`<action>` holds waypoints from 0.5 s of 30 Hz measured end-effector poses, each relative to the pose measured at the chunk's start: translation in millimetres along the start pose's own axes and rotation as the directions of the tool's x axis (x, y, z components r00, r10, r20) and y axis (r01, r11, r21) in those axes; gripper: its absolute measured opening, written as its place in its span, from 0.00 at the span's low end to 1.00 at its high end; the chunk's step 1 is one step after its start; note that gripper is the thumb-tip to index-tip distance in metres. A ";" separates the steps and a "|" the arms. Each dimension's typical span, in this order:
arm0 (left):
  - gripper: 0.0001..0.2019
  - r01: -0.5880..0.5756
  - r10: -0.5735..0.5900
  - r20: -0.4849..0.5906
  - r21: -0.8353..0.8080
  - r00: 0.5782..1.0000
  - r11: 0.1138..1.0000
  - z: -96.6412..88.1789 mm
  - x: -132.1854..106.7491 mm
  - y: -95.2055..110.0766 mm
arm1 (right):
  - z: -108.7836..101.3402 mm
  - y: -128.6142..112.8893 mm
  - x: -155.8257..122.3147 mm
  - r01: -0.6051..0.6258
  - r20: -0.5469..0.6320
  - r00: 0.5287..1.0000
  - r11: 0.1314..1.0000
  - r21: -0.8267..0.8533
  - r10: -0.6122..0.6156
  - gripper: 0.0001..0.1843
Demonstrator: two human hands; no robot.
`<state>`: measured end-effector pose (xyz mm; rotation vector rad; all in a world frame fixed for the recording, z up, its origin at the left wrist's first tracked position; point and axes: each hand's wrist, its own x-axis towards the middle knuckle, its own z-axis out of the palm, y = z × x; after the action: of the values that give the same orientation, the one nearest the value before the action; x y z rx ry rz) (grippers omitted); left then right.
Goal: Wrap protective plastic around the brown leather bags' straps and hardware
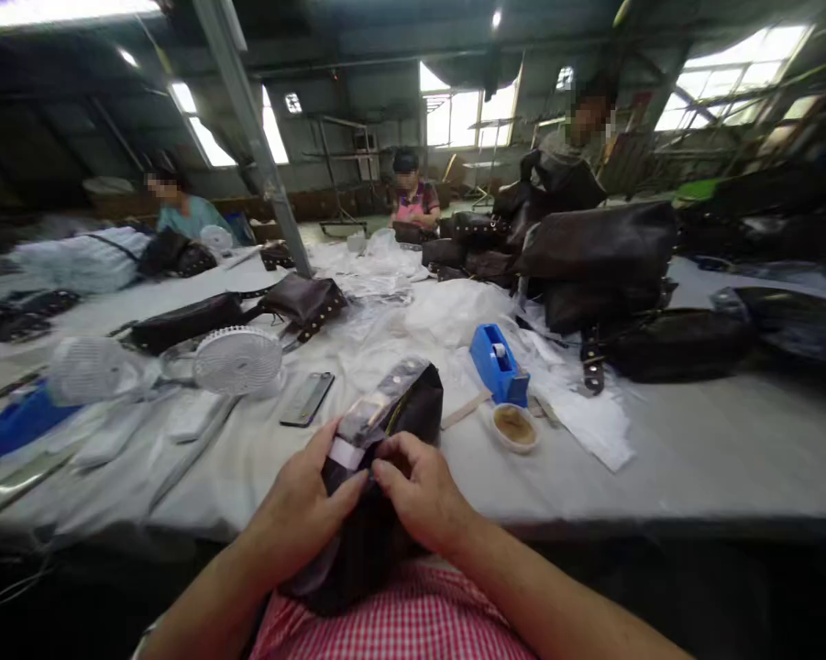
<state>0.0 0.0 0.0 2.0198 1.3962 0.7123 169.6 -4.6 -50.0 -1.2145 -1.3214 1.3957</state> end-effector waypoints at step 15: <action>0.29 0.104 -0.159 -0.123 -0.366 0.980 0.925 -19.0 7.7 -65.2 | -28.4 22.7 3.4 -0.026 -0.158 0.987 1.000 -0.015 0.023 0.22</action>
<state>-52.5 29.0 -32.7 1.6002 1.3561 0.9970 197.9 1.7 -72.2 -1.3281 -1.2140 1.2798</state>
